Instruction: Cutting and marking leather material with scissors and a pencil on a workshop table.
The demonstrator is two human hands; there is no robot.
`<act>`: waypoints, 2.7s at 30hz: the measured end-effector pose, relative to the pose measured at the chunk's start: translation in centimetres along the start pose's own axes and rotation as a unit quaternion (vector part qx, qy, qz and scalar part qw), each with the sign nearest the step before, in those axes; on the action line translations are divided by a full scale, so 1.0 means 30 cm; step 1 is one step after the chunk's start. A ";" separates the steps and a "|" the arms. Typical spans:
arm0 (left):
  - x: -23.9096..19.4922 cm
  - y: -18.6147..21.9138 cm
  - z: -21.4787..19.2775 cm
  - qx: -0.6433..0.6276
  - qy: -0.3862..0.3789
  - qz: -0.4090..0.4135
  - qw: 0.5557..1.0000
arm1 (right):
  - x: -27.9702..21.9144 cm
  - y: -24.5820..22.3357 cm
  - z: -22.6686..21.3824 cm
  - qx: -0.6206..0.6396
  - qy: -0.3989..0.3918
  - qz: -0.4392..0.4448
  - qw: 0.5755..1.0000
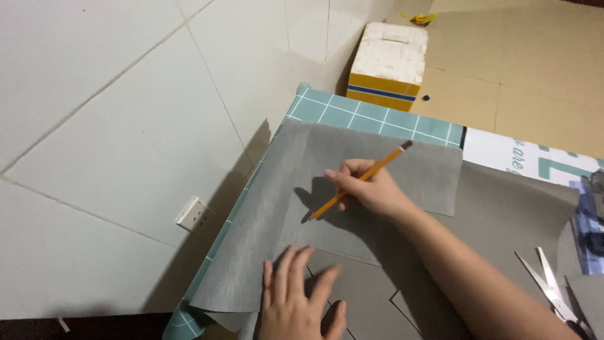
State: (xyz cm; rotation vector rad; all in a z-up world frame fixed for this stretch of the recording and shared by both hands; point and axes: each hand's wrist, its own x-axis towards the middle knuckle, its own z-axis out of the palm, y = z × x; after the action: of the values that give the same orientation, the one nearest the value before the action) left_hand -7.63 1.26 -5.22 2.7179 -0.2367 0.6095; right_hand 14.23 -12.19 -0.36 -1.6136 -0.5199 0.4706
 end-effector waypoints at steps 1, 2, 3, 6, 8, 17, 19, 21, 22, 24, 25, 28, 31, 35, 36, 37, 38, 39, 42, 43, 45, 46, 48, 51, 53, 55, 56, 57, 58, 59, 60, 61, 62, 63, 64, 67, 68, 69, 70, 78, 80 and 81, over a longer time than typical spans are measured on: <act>-0.006 0.004 0.010 0.019 -0.003 -0.042 0.999 | 0.014 0.003 0.019 0.007 -0.003 -0.025 1.000; -0.011 0.007 0.020 0.039 -0.006 -0.085 0.996 | 0.029 0.005 0.039 0.015 -0.005 -0.049 0.999; -0.006 0.007 0.024 0.040 -0.008 -0.088 0.995 | 0.041 0.013 0.037 0.017 -0.008 -0.048 0.999; -0.002 0.012 0.027 0.058 -0.052 -0.114 0.990 | 0.056 0.027 0.029 0.017 -0.017 -0.056 0.998; 0.007 0.019 0.021 0.064 -0.001 -0.109 0.992 | 0.054 0.007 0.014 0.018 -0.144 -0.036 0.989; 0.019 0.026 0.020 0.065 0.022 -0.113 0.991 | 0.061 0.016 0.019 0.012 -0.176 -0.040 0.983; 0.019 0.027 0.020 0.067 0.024 -0.114 0.991 | 0.065 0.032 0.015 0.013 -0.181 -0.042 0.983; 0.017 0.025 0.025 0.069 0.027 -0.115 0.991 | 0.068 0.043 0.012 0.014 -0.186 -0.044 0.982; 0.015 0.023 0.030 0.075 0.033 -0.111 0.990 | 0.070 0.045 0.011 0.019 -0.194 -0.055 0.979; 0.016 0.023 0.032 0.081 0.038 -0.108 0.990 | 0.071 0.045 0.011 0.024 -0.203 -0.066 0.977; 0.018 0.025 0.030 0.078 0.044 -0.108 0.990 | 0.071 0.043 0.013 0.014 -0.198 -0.072 0.977; 0.021 0.025 0.025 0.076 0.052 -0.104 0.990 | 0.070 0.042 0.014 0.011 -0.193 -0.075 0.978; 0.024 0.022 0.024 0.077 0.057 -0.098 0.991 | 0.071 0.048 0.011 0.022 -0.192 -0.066 0.979; 0.017 0.016 0.037 0.084 0.074 -0.093 0.989 | 0.070 0.060 0.004 0.024 -0.189 -0.048 0.980; 0.019 0.019 0.030 0.084 0.074 -0.093 0.989 | 0.070 0.056 0.007 0.025 -0.189 -0.049 0.980; 0.020 0.023 0.024 0.078 0.059 -0.100 0.990 | 0.068 0.053 0.007 0.034 -0.185 -0.040 0.981; 0.022 0.027 0.018 0.071 0.045 -0.108 0.991 | 0.067 0.050 0.008 0.044 -0.180 -0.032 0.982; 0.020 0.024 0.020 0.071 0.044 -0.108 0.991 | 0.066 0.047 0.010 0.044 -0.180 -0.032 0.982; 0.017 0.019 0.025 0.080 0.054 -0.091 0.991 | 0.066 0.044 0.012 0.021 -0.183 -0.056 0.981; 0.018 0.020 0.025 0.079 0.054 -0.092 0.991 | 0.068 0.048 0.012 0.015 -0.184 -0.060 0.981; 0.017 0.017 0.029 0.078 0.053 -0.093 0.991 | 0.069 0.053 0.007 0.009 -0.184 -0.063 0.981; 0.015 0.013 0.032 0.082 0.060 -0.085 0.991 | 0.069 0.054 0.004 0.015 -0.193 -0.054 0.980; 0.015 0.011 0.029 0.087 0.066 -0.077 0.991 | 0.068 0.047 0.004 0.023 -0.203 -0.045 0.978; 0.020 0.023 0.014 0.070 0.039 -0.097 0.992 | 0.063 0.036 0.006 -0.011 -0.179 -0.052 0.982; 0.022 0.028 0.009 0.061 0.032 -0.105 0.992 | 0.063 0.045 0.009 0.022 -0.187 -0.050 0.981; 0.023 0.027 0.009 0.063 0.037 -0.102 0.992 | 0.064 0.041 0.006 0.017 -0.188 -0.044 0.981; 0.023 0.027 0.009 0.065 0.042 -0.098 0.992 | 0.064 0.039 0.005 0.012 -0.189 -0.038 0.981; 0.022 0.024 0.010 0.065 0.042 -0.098 0.992 | 0.065 0.045 0.001 0.012 -0.189 -0.038 0.981; 0.021 0.020 0.011 0.069 0.039 -0.094 0.992 | 0.066 0.051 -0.003 0.004 -0.190 -0.044 0.981; 0.020 0.018 0.012 0.072 0.035 -0.091 0.993 | 0.067 0.056 -0.007 -0.003 -0.192 -0.049 0.980; 0.023 0.020 0.008 0.072 0.035 -0.091 0.993 | 0.066 0.053 -0.003 -0.003 -0.192 -0.049 0.980; 0.024 0.023 0.003 0.067 0.027 -0.096 0.993 | 0.063 0.051 0.001 0.008 -0.179 -0.042 0.983; 0.024 0.026 -0.001 0.061 0.019 -0.101 0.993 | 0.060 0.049 0.006 0.020 -0.167 -0.035 0.985; 0.026 0.028 0.000 0.061 0.019 -0.101 0.993 | 0.062 0.052 0.000 0.020 -0.167 -0.035 0.985; 0.027 0.029 0.000 0.062 0.028 -0.100 0.993 | 0.064 0.056 -0.005 0.005 -0.178 -0.036 0.983; 0.025 0.026 0.005 0.065 0.044 -0.096 0.992 | 0.066 0.052 -0.015 -0.011 -0.199 -0.033 0.979; 0.024 0.024 0.008 0.067 0.051 -0.093 0.992 | 0.066 0.048 -0.017 -0.013 -0.210 -0.029 0.977; 0.025 0.025 0.006 0.066 0.051 -0.093 0.992 | 0.066 0.046 -0.012 -0.013 -0.209 -0.029 0.977; 0.024 0.026 0.003 0.061 0.034 -0.100 0.993 | 0.065 0.043 -0.007 0.002 -0.198 -0.037 0.979; 0.016 0.020 0.004 0.062 0.039 -0.085 0.994 | 0.083 0.102 -0.059 0.090 -0.235 -0.080 0.964; 0.015 0.017 0.006 0.057 0.013 -0.099 0.993 | 0.086 0.072 -0.055 0.261 -0.054 -0.080 0.961; 0.010 0.013 0.014 0.057 0.020 -0.094 0.994 | 0.083 0.063 -0.074 0.256 -0.054 -0.087 0.961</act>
State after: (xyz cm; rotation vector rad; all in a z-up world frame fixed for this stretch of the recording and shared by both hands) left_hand -7.29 0.73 -5.32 2.7905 0.0671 0.6398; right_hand 17.65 -12.69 -2.02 -1.0414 -0.5617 0.5140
